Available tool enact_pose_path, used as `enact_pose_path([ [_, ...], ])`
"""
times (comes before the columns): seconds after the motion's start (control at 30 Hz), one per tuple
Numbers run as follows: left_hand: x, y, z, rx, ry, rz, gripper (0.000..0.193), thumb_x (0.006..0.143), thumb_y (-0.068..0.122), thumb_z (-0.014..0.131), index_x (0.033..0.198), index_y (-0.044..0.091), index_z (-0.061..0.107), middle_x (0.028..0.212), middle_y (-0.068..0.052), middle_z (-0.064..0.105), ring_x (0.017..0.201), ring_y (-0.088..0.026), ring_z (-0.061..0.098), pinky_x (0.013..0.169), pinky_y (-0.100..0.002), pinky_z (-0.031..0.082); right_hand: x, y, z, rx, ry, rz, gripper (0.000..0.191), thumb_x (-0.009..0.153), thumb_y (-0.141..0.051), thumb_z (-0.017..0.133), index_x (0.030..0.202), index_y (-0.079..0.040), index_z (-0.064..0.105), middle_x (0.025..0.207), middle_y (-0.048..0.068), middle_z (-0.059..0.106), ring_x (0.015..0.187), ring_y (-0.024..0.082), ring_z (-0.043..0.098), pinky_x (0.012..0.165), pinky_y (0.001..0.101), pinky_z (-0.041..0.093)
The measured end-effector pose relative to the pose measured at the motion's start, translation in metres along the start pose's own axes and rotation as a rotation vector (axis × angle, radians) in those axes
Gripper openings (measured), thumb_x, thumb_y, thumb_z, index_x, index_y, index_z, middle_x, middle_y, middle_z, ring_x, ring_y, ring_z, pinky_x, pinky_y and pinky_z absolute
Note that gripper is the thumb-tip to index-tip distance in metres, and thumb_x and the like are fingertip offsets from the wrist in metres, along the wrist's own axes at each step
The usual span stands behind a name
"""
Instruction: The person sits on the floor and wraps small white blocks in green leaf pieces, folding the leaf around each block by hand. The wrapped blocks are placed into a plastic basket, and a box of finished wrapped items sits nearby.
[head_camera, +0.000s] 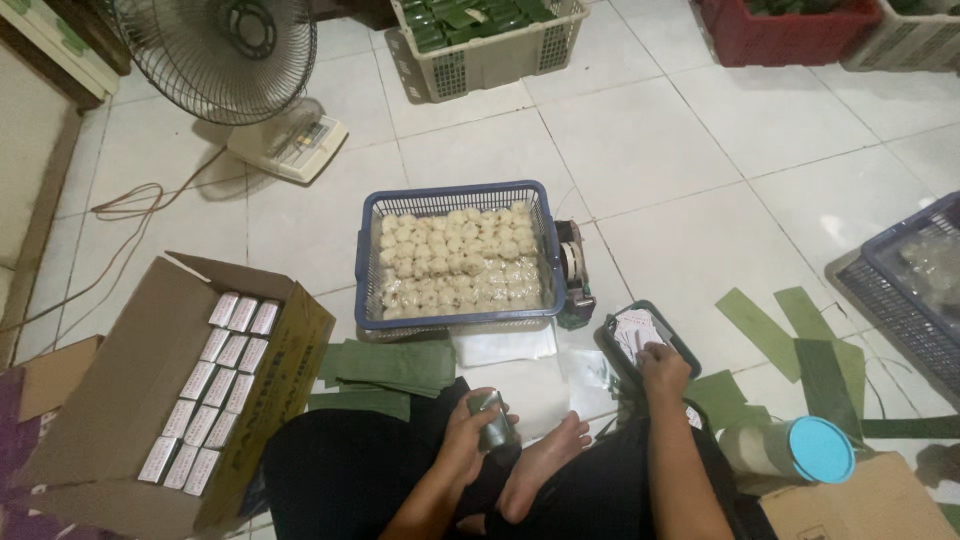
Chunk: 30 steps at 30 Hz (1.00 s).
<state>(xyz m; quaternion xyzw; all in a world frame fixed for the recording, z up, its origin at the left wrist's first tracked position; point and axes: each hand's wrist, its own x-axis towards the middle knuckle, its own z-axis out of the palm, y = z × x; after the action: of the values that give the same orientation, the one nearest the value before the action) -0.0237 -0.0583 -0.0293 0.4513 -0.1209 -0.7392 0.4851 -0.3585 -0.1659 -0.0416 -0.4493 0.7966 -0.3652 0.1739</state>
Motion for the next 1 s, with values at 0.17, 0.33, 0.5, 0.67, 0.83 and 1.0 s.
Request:
enact_pose_path([
  [0.17,-0.003,0.008,0.000,0.015,0.055,0.064,0.048,0.089,-0.001,0.064,0.133,0.002,0.047,0.108,-0.023,0.067,0.095,-0.038,0.073,0.076,-0.047,0.064,-0.007,-0.004,-0.005,-0.064,0.126,-0.242,0.016,0.083,-0.021,0.073,0.085,-0.005,0.077,0.088,0.021,0.072,0.083,0.039,0.069,0.080,0.0463,0.055],
  [0.33,-0.012,0.039,-0.005,-0.058,0.017,0.152,0.045,0.086,0.000,0.063,0.129,0.006,0.050,0.104,-0.017,0.062,0.092,-0.034,0.071,0.069,-0.053,0.065,-0.019,-0.009,-0.011,-0.042,0.232,-0.209,0.018,0.089,-0.019,0.070,0.087,-0.001,0.072,0.084,0.019,0.070,0.078,0.039,0.067,0.077,0.0488,0.054],
  [0.5,-0.025,0.073,-0.014,-0.046,0.013,0.272,0.041,0.088,0.002,0.065,0.127,0.006,0.054,0.101,-0.016,0.062,0.087,-0.033,0.071,0.065,-0.052,0.066,-0.029,-0.022,-0.020,0.083,0.388,-0.231,0.023,0.087,-0.011,0.069,0.107,0.000,0.071,0.090,0.018,0.073,0.081,0.032,0.070,0.078,0.0445,0.055],
  [0.67,-0.030,0.093,-0.011,-0.028,-0.014,0.388,0.052,0.090,0.001,0.065,0.140,0.011,0.053,0.101,-0.015,0.065,0.084,-0.029,0.072,0.066,-0.046,0.065,-0.064,-0.067,-0.011,0.684,0.027,-0.057,0.021,0.088,-0.006,0.076,0.107,0.002,0.073,0.092,0.007,0.072,0.080,0.015,0.068,0.071,0.0314,0.056],
  [0.83,-0.045,0.100,-0.007,-0.080,-0.131,0.452,0.052,0.095,0.001,0.065,0.145,0.005,0.052,0.103,-0.012,0.062,0.086,-0.026,0.071,0.071,-0.044,0.066,-0.159,-0.140,-0.016,0.908,-0.687,-0.023,0.011,0.089,0.001,0.073,0.100,0.004,0.072,0.092,0.007,0.072,0.083,0.015,0.067,0.075,0.0261,0.055],
  [1.0,-0.066,0.104,-0.011,-0.121,-0.151,0.464,0.062,0.092,-0.001,0.068,0.149,0.009,0.045,0.105,-0.012,0.063,0.089,-0.025,0.071,0.073,-0.045,0.067,-0.241,-0.199,-0.037,0.614,-1.203,0.152,0.017,0.088,0.001,0.077,0.103,0.009,0.074,0.079,0.020,0.072,0.065,0.031,0.065,0.057,0.0429,0.050],
])
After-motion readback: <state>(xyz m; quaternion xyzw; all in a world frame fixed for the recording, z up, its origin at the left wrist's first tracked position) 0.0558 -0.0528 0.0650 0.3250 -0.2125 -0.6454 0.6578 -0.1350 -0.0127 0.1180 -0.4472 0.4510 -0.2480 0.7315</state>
